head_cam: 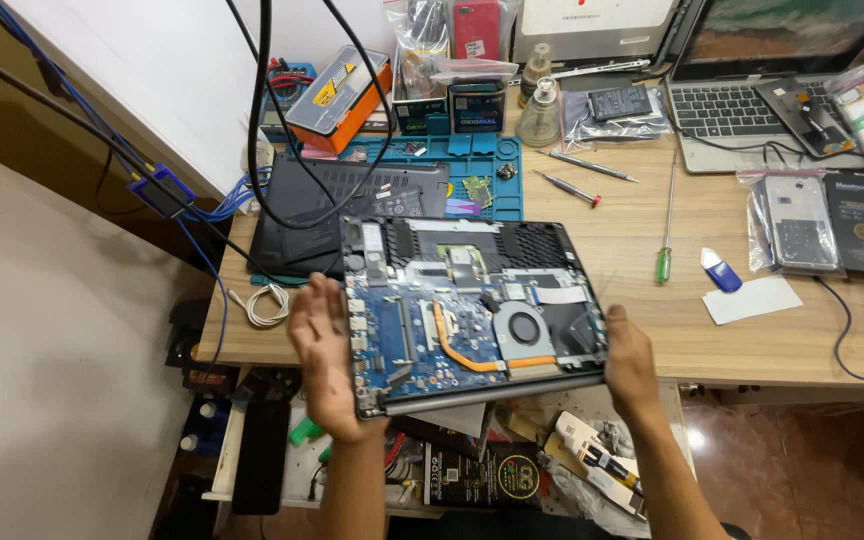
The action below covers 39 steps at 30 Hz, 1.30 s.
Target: The person uses a screwdriver to remove screws from a disassembled laptop motherboard. They then use their hands to disconnect ribbon cables and remove a small component from the board.
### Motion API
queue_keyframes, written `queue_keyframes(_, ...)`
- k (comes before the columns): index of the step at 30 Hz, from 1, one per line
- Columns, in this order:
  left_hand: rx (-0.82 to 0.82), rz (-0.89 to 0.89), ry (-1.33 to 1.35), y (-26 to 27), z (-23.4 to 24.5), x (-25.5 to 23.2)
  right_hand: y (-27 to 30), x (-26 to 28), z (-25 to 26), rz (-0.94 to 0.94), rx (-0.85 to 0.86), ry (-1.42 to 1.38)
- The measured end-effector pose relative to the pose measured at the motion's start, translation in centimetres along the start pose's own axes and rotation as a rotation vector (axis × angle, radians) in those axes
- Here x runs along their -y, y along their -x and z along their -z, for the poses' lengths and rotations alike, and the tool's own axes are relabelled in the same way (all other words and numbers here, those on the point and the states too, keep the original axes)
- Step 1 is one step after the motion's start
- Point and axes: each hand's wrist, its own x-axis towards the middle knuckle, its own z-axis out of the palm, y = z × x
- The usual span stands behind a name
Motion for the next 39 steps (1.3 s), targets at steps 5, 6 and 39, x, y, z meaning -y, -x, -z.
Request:
queue_keyframes(5, -0.121, 0.542, -0.415, 4.2, -2.6, -0.2, -3.0, -6.5, 6.8, -0.096, -0.036, 0.132)
queue_keyframes(6, -0.161, 0.708, -0.319, 4.3, -3.0, 0.2, -3.3, -7.8, 7.7, -0.096, -0.099, 0.198)
queue_keyframes(39, -0.002, 0.729, -0.474, 5.1, -2.0, 9.1, -6.7, -10.0, 9.6, -0.006, -0.177, 0.689)
